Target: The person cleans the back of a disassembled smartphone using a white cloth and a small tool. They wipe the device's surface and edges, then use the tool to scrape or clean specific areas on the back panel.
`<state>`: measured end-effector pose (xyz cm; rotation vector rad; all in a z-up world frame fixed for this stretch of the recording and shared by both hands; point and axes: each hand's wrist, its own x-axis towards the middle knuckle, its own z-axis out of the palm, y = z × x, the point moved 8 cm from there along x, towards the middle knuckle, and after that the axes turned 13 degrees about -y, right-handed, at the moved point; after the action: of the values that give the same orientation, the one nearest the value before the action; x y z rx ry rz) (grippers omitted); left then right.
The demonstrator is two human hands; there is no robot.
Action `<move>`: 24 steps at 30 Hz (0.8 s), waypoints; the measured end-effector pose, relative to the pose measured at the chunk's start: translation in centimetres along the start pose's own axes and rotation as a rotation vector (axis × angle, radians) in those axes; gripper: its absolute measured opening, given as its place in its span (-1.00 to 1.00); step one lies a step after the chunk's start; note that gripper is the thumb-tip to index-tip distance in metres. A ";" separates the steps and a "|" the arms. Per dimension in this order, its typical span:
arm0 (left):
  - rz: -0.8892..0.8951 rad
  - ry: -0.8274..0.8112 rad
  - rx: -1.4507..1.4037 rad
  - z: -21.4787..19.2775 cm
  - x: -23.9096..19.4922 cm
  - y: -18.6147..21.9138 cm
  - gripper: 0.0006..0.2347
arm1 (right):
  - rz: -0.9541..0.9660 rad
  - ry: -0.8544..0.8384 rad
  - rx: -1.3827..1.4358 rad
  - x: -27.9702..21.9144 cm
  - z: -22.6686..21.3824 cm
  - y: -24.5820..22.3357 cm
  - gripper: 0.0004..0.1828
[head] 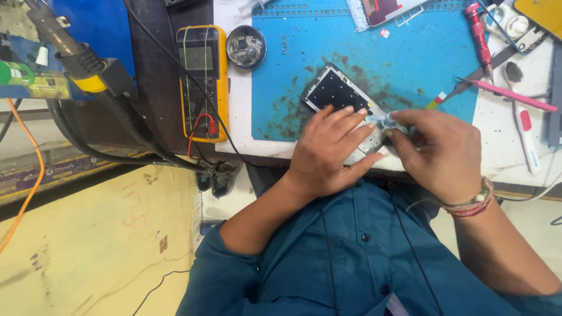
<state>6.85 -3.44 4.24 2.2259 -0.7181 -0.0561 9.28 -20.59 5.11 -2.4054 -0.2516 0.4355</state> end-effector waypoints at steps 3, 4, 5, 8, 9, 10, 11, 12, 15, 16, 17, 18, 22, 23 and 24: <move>0.031 -0.028 0.137 0.7 0.5 -0.4 -0.54 | -0.162 0.121 -0.313 -0.8 -0.1 -0.7 -0.85; 0.035 -0.039 0.139 1.0 0.4 -0.7 -0.53 | -0.153 0.115 -0.320 -0.8 0.2 -0.3 -0.87; 0.038 -0.050 0.141 1.3 0.4 -0.9 -0.52 | -0.144 0.109 -0.327 -0.7 0.5 0.1 -0.89; 0.032 -0.062 0.160 1.8 0.0 -1.3 -0.54 | -0.170 0.117 -0.314 0.8 1.4 0.2 -0.93; 0.039 -0.058 0.158 1.9 0.0 -1.4 -0.54 | -0.196 0.125 -0.306 1.8 1.5 -0.2 -0.93; 0.044 -0.056 0.158 1.9 0.0 -1.4 -0.54 | -0.235 0.142 -0.309 2.9 1.6 -0.8 -0.93; 0.050 -0.054 0.157 2.0 -0.1 -1.3 -0.54 | -0.273 0.160 -0.311 4.3 1.9 -1.5 -0.91; 0.040 -0.053 0.154 2.0 -0.2 -1.3 -0.53 | -0.310 0.178 -0.312 5.5 2.3 -2.3 -0.87; 0.023 -0.053 0.154 2.1 -0.1 -1.4 -0.52 | -0.386 0.199 -0.306 8.7 3.4 -4.1 -0.94; 0.019 -0.057 0.154 2.2 -0.2 -1.4 -0.53 | -0.372 0.198 -0.318 8.5 3.3 -4.1 -0.94; 0.015 -0.060 0.155 2.2 -0.3 -1.4 -0.53 | -0.357 0.198 -0.329 7.9 3.2 -4.0 -0.94; 0.019 -0.056 0.155 2.2 -0.3 -1.4 -0.54 | -0.338 0.202 -0.345 7.1 2.8 -3.6 -0.93; 0.040 -0.036 0.146 2.0 0.0 -1.5 -0.55 | -0.159 0.024 -0.391 1.2 0.6 -0.3 -0.89; 0.042 -0.035 0.140 2.1 -0.1 -1.5 -0.54 | -0.144 0.014 -0.393 0.7 0.4 0.3 -0.89; 0.042 -0.040 0.143 2.1 -0.2 -1.5 -0.55 | -0.125 0.005 -0.391 0.3 0.4 0.7 -0.89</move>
<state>6.85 -3.94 1.64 2.3505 -0.8124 -0.0288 9.50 -20.80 4.30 -2.7490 -0.5235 0.3476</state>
